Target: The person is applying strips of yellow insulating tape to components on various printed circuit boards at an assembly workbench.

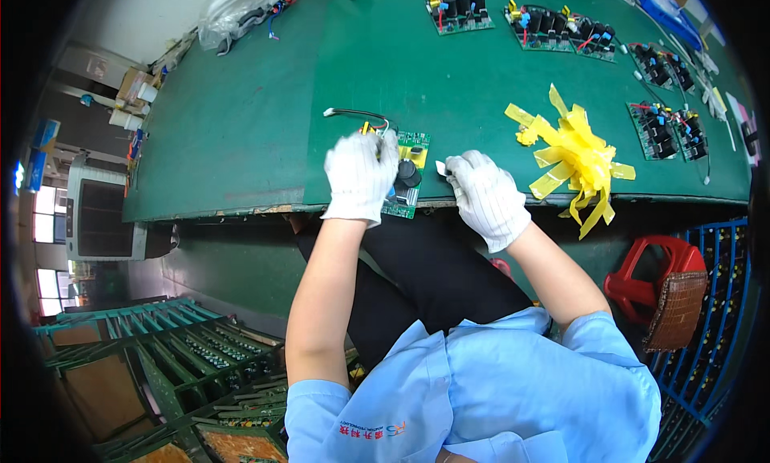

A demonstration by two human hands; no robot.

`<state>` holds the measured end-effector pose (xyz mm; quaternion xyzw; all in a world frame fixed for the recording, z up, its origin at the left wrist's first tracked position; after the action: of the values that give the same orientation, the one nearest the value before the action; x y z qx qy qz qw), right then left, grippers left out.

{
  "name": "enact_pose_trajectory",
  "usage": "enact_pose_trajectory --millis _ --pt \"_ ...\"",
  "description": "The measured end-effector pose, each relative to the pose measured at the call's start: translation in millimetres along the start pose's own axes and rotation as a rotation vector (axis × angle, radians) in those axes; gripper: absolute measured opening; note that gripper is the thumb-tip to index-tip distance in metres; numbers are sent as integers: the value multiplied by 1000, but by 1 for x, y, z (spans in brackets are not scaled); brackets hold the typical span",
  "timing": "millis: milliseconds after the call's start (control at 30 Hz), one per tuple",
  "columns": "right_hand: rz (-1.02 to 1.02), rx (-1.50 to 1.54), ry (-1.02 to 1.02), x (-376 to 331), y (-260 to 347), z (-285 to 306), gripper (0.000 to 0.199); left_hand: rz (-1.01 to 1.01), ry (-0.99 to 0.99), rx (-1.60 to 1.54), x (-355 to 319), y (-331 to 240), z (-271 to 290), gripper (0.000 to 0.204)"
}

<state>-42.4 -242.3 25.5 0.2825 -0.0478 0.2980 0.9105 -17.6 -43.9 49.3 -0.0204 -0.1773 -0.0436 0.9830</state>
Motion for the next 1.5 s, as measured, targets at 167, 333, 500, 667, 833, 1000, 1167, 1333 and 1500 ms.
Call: enact_pose_trajectory --millis 167,333,500,667,833,1000,1167,1333,1500 --pt "57 -112 29 11 4 -12 16 -100 58 -385 35 3 8 26" --pt "59 -118 23 7 7 -18 15 -238 643 -396 46 10 -31 42" --pt "70 -119 31 6 3 -22 21 -233 538 -497 44 10 -31 33" --pt "69 -147 74 9 6 -23 23 -175 498 -499 46 6 -30 32" --pt "45 -193 45 9 8 -29 25 -194 442 -491 45 9 -35 33" --pt "25 -219 1 8 12 -31 23 -187 422 -501 43 10 -36 32" --pt "-8 -238 1 9 16 -34 22 -178 405 -532 42 11 -37 31" --pt "-82 -228 -56 12 16 -39 22 -183 363 -556 42 10 -37 28" --pt "-72 -218 -33 14 11 -39 29 -254 294 -487 41 9 -35 25"
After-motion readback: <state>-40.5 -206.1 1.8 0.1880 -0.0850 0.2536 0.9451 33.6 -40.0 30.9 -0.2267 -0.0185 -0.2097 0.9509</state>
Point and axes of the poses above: each hand's wrist, its own x-axis towards the middle knuckle, its own z-axis out of the back of the hand, y = z × x, the point moved 3 cm from there along x, towards the middle knuckle, and after that the axes turned 9 degrees about y, right-handed, at the moved point
